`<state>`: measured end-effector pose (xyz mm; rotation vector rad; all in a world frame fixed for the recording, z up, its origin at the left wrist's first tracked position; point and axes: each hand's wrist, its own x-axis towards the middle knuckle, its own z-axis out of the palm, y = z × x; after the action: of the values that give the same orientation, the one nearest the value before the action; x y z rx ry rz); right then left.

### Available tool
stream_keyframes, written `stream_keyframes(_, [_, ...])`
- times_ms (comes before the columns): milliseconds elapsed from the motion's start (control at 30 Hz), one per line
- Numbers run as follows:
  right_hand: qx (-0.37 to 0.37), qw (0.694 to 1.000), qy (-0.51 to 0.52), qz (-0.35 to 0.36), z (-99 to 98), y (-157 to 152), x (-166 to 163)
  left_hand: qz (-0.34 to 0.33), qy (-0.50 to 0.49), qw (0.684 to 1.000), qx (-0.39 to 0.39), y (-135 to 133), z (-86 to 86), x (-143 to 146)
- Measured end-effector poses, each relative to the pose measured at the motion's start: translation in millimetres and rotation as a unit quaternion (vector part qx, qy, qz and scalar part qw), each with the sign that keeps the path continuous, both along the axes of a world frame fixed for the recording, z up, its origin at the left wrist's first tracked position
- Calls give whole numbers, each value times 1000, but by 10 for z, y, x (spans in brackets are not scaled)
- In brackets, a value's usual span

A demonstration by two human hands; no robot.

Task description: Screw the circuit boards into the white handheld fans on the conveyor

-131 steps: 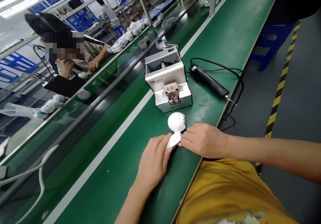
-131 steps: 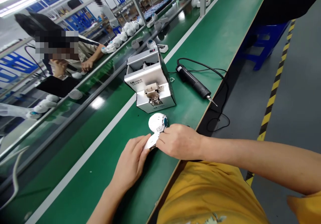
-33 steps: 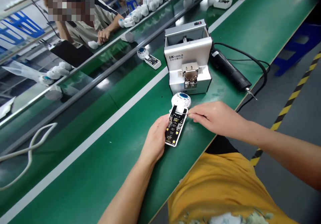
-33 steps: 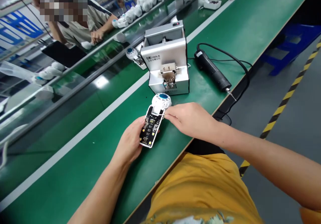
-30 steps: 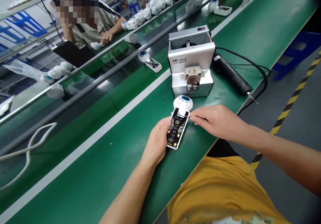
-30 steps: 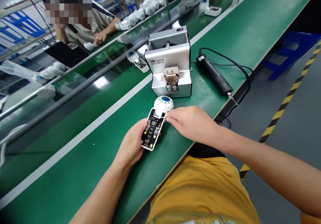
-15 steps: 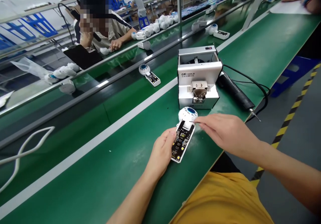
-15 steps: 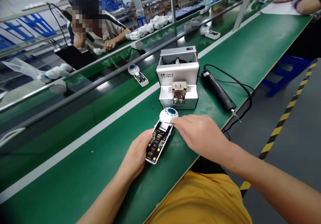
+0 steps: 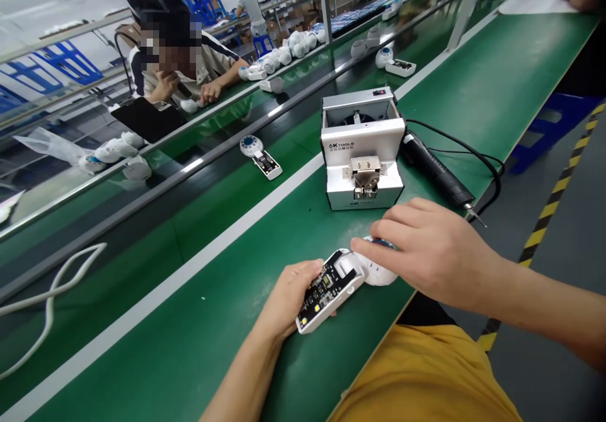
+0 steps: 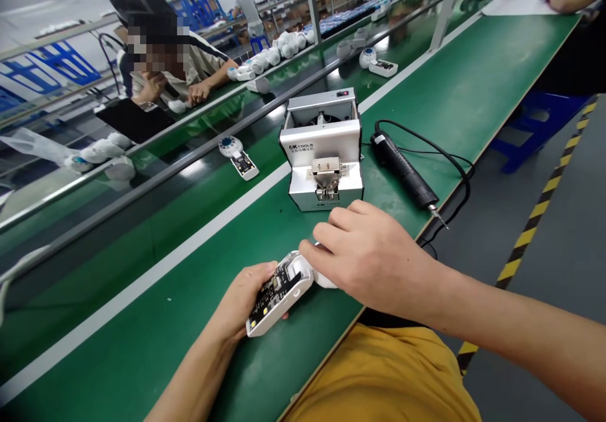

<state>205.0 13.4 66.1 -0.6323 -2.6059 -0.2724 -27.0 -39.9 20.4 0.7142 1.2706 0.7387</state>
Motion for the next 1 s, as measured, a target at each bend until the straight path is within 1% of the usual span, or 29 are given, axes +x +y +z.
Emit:
stream_keyframes(133, [-1, 1000, -26, 13, 22, 4, -26, -6, -14, 1000, -9, -4, 3, -31])
stream_keyframes(300, [2, 999, -17, 29, 66, -2, -75, -8, -12, 1000, -26, -4, -7, -92])
stream_keyframes(500, [2, 999, -23, 48, 94, -1, -157, -39, -4, 999, -37, 3, 27, -111])
stream_keyframes(633, [5, 998, -28, 60, 100, 15, -207, -38, -3, 998, -48, 10, 23, -122])
stream_keyframes(867, [-4, 995, -40, 89, 131, 54, -316, -50, 13, 998, -40, 5, 7, -158])
stream_keyframes(1000, [-13, 992, -72, 104, 157, 98, -337, -56, 19, 997, -41, 12, 14, -170])
